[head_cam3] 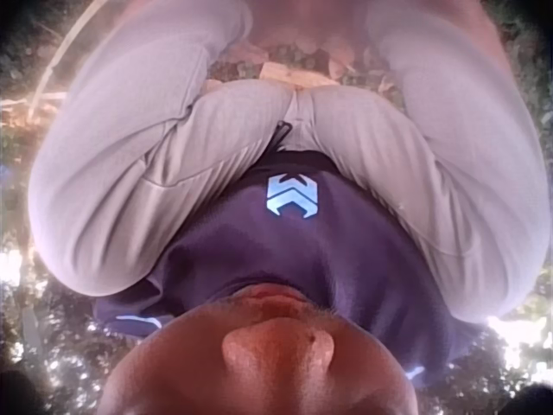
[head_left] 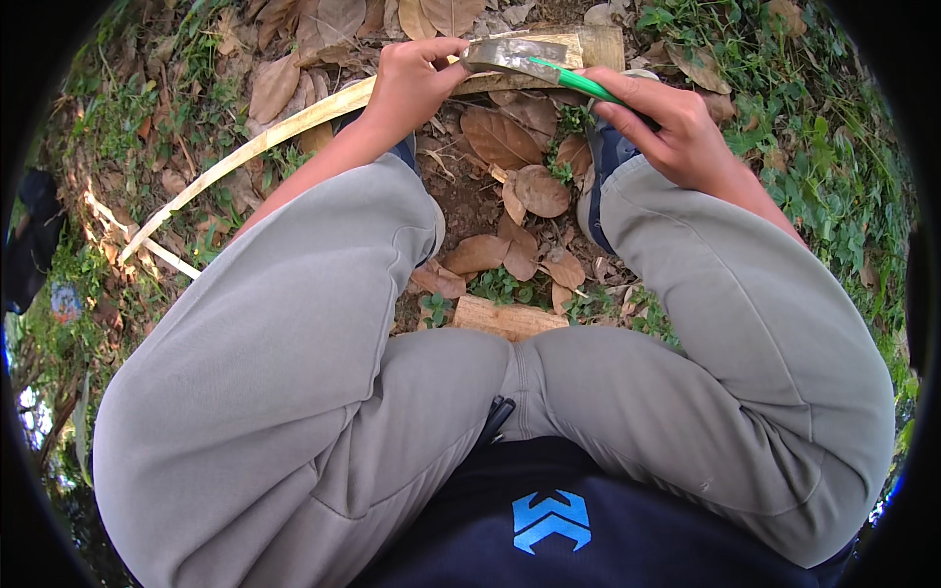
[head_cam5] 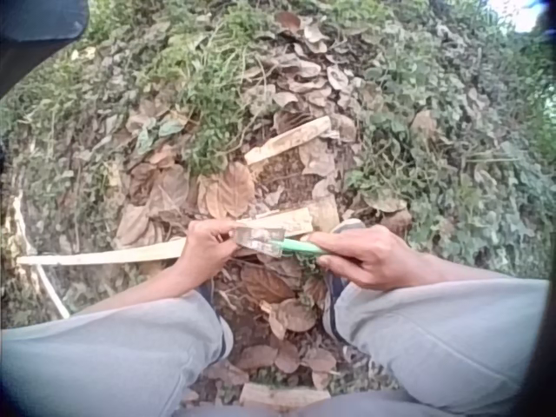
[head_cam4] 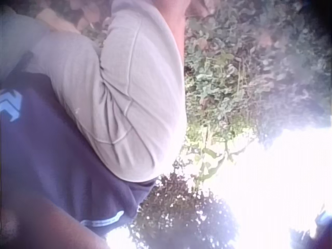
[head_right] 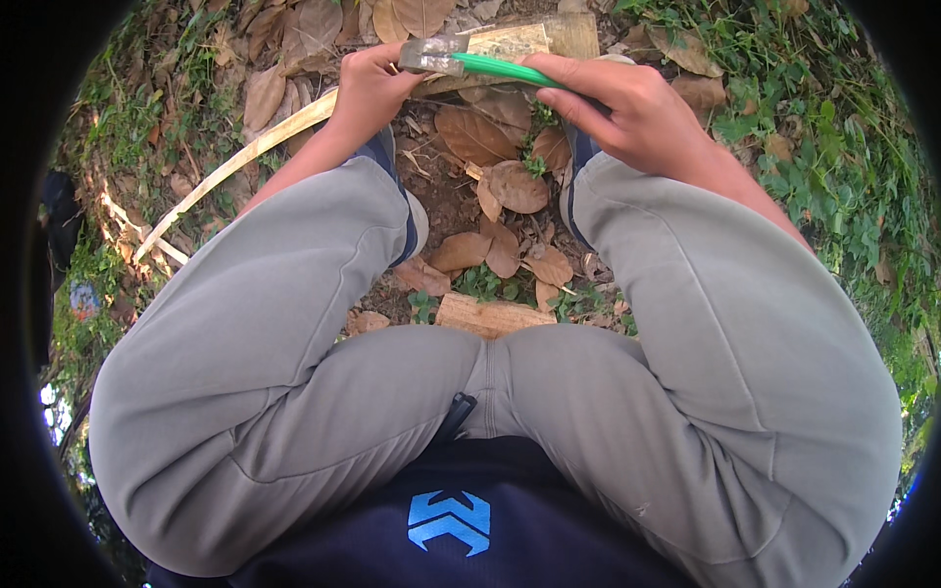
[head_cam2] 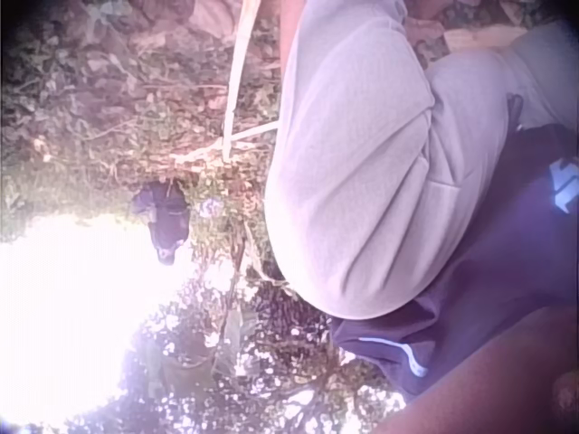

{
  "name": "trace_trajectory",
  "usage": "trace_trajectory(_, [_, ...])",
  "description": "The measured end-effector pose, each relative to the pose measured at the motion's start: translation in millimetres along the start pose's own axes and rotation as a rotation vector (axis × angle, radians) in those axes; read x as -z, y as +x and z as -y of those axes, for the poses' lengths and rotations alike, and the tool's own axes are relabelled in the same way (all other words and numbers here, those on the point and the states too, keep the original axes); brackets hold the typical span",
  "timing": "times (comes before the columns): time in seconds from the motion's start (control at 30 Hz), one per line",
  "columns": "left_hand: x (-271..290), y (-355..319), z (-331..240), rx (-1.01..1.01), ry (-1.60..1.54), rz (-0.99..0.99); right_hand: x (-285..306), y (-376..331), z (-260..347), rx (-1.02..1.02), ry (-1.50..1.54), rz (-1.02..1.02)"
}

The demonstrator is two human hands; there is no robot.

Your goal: The person sits on the ground and uses a hammer to drive nails into a long, thin piece of wood resting on a larger block. The person repeatedly strikes the nail head with the hammer, adjusting the nail position as needed.

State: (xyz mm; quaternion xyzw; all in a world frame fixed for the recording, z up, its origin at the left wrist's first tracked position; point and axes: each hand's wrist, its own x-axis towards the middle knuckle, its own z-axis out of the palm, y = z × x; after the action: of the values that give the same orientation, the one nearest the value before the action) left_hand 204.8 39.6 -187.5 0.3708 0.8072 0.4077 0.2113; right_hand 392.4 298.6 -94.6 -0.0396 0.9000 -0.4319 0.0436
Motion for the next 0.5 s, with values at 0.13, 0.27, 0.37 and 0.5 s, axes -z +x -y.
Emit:
trace_trajectory(0.13, [1.2, -1.5, -3.3, -0.002, -0.060, -0.029, 0.1, 3.2, 1.6, -0.123, -0.074, 0.130])
trace_trajectory(0.27, [-0.6, -2.7, 4.1, 0.008, -0.048, -0.011, -5.2, -3.0, -1.2, -0.016, -0.016, 0.030])
trace_trajectory(0.37, [0.2, -0.7, -0.5, 0.009, -0.051, -0.007, -5.1, -0.4, -3.0, -0.055, -0.046, 0.069])
trace_trajectory(0.5, [-0.9, 0.8, 3.1, -0.033, -0.041, -0.024, -5.8, -3.8, -0.8, -0.069, -0.055, 0.058])
